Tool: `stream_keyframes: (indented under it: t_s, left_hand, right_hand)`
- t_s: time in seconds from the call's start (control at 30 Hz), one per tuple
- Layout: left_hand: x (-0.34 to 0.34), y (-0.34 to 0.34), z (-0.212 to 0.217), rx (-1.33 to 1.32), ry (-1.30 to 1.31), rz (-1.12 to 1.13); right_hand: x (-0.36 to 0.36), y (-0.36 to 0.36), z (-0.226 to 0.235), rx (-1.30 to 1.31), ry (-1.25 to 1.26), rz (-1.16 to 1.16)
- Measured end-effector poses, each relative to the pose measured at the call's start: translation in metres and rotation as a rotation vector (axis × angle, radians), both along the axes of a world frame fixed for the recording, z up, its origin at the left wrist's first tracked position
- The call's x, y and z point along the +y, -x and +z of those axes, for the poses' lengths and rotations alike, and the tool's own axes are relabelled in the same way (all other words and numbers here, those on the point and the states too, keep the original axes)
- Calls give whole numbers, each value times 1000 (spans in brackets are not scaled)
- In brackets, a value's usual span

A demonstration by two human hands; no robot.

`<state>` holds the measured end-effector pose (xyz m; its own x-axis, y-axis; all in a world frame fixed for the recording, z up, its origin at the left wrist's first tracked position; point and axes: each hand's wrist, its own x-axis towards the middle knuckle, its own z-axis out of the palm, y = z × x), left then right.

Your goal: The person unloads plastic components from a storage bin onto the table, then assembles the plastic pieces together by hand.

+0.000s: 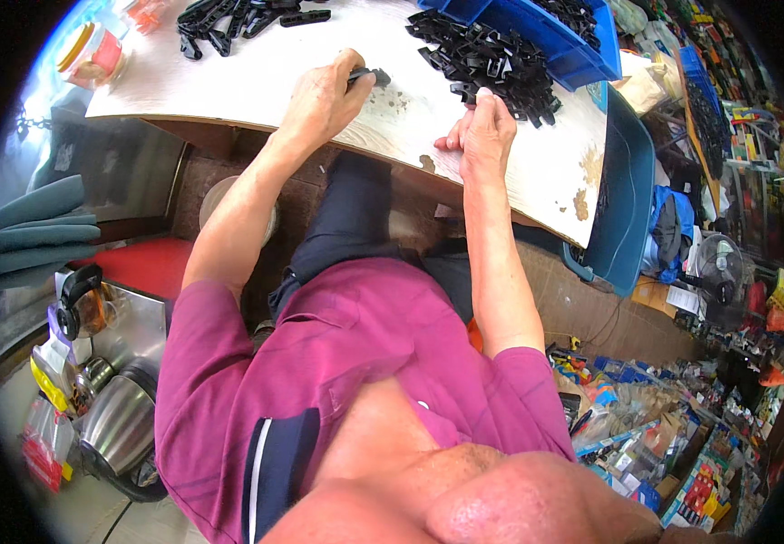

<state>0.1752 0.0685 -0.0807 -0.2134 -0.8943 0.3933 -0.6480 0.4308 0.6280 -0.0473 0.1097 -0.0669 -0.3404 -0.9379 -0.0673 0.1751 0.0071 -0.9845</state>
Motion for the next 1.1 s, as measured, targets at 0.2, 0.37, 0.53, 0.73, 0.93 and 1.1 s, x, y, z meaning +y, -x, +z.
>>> stream_keyframes:
  t_s: [0.2, 0.37, 0.53, 0.73, 0.93, 1.1]
  left_hand:
    - [21, 36, 10, 697, -593, -168]
    - [30, 68, 6, 833, -626, -248]
    - [28, 77, 5, 918, -671, -193]
    - [31, 89, 9, 1014, -688, -122]
    - [43, 120, 4, 1022, -610, -107]
    - [41, 116, 5, 956, -609, -157]
  right_hand:
    - [1, -4, 3, 46, -17, -43]
    - [5, -4, 3, 64, -2, -48]
    - [4, -4, 0, 36, 2, -73]
    - [-2, 3, -16, 115, 63, -113]
    - [1, 8, -20, 260, 84, -144]
    - [2, 7, -13, 171, 66, -145]
